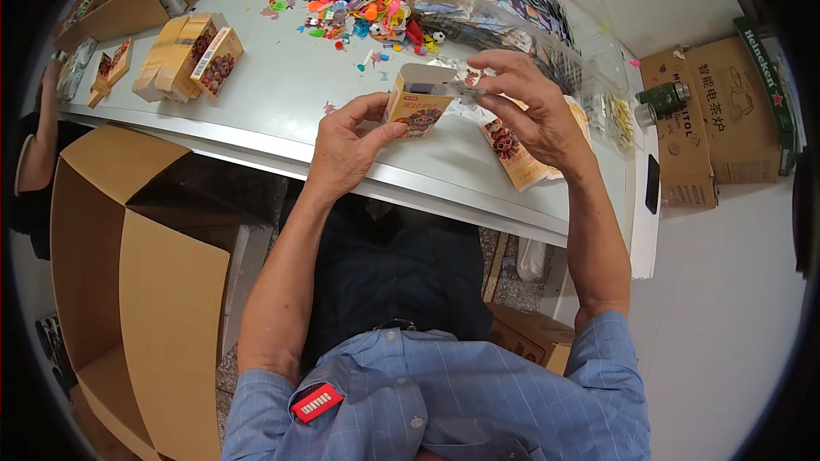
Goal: Packaging small colorful toy figurines into small cardboard boxes at a workstation.
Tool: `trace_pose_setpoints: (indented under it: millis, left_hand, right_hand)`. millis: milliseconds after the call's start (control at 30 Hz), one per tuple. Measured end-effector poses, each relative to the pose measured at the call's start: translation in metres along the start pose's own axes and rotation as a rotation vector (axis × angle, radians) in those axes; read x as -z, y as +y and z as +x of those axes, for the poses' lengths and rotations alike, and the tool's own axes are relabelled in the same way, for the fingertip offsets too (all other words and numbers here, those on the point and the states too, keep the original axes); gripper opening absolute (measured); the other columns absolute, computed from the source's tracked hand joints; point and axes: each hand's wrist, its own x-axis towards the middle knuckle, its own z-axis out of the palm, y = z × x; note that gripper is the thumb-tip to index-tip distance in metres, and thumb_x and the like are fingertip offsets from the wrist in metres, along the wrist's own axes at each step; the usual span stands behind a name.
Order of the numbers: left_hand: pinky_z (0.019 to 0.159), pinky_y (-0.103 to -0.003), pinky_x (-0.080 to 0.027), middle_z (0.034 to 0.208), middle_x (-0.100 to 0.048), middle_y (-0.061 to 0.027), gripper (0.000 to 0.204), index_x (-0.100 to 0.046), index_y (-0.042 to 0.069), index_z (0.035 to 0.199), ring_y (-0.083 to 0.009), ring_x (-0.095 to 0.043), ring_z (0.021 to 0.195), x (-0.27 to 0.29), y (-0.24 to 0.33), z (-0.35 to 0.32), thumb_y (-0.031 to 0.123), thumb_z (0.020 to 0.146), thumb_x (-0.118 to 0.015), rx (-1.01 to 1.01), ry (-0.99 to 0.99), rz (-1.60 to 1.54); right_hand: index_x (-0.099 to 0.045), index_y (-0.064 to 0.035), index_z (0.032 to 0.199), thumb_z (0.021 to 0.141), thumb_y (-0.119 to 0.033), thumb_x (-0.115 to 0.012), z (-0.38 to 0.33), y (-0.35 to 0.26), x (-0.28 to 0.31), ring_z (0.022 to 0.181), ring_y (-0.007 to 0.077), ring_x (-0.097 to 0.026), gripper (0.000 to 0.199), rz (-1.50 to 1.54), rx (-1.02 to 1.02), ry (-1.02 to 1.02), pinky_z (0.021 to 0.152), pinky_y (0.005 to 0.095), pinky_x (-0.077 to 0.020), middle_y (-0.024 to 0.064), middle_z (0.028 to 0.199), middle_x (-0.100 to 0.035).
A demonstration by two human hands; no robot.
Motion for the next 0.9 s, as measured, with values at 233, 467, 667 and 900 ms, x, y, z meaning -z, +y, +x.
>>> trace_pose_setpoints:
  millis: [233, 467, 667, 900]
  left_hand:
    - [0.083, -0.029, -0.056, 0.104, -0.074, -0.0089, 0.038, -0.07, 0.002, 0.123, -0.0129, -0.068, 0.094, 0.003, -0.002, -0.002, 0.006, 0.086, -0.079, 0.023, -0.047, 0.007]
    - [0.084, -0.029, -0.058, 0.112, -0.073, -0.0083, 0.038, -0.071, 0.003, 0.121, -0.0133, -0.068, 0.097, 0.003, 0.0, -0.005, 0.002, 0.084, -0.078, 0.003, -0.069, 0.019]
    - [0.082, -0.029, -0.058, 0.11, -0.073, -0.0089, 0.039, -0.071, 0.004, 0.122, -0.0137, -0.069, 0.095, 0.002, 0.001, -0.008, 0.002, 0.084, -0.078, -0.037, -0.072, 0.01]
    - [0.079, -0.028, -0.058, 0.106, -0.075, -0.0081, 0.038, -0.069, 0.003, 0.121, -0.0122, -0.069, 0.095, 0.002, -0.001, -0.007, 0.005, 0.085, -0.079, -0.023, -0.05, 0.007]
  right_hand:
    - [-0.068, -0.0031, 0.1, 0.088, -0.005, -0.07, 0.024, -0.014, 0.002, 0.124, 0.0335, -0.055, 0.012, -0.37, 0.174, -0.173, 0.102, 0.0424, -0.0467, 0.0111, 0.126, -0.063]
    - [-0.069, -0.0057, 0.09, 0.082, -0.007, -0.073, 0.04, -0.027, -0.007, 0.125, 0.0312, -0.056, 0.009, -0.686, 0.262, -0.31, 0.099, 0.0457, -0.0471, 0.0096, 0.121, -0.064]
    - [-0.074, -0.0045, 0.092, 0.084, -0.01, -0.073, 0.047, -0.028, -0.02, 0.121, 0.03, -0.059, 0.01, -0.551, 0.309, -0.255, 0.1, 0.0446, -0.0472, 0.0103, 0.119, -0.066]
    - [-0.074, -0.0039, 0.116, 0.094, -0.011, -0.069, 0.047, 0.008, -0.009, 0.11, 0.0175, -0.064, 0.023, 0.209, -0.057, -0.131, 0.094, 0.0352, -0.0518, 0.0095, 0.123, -0.069]
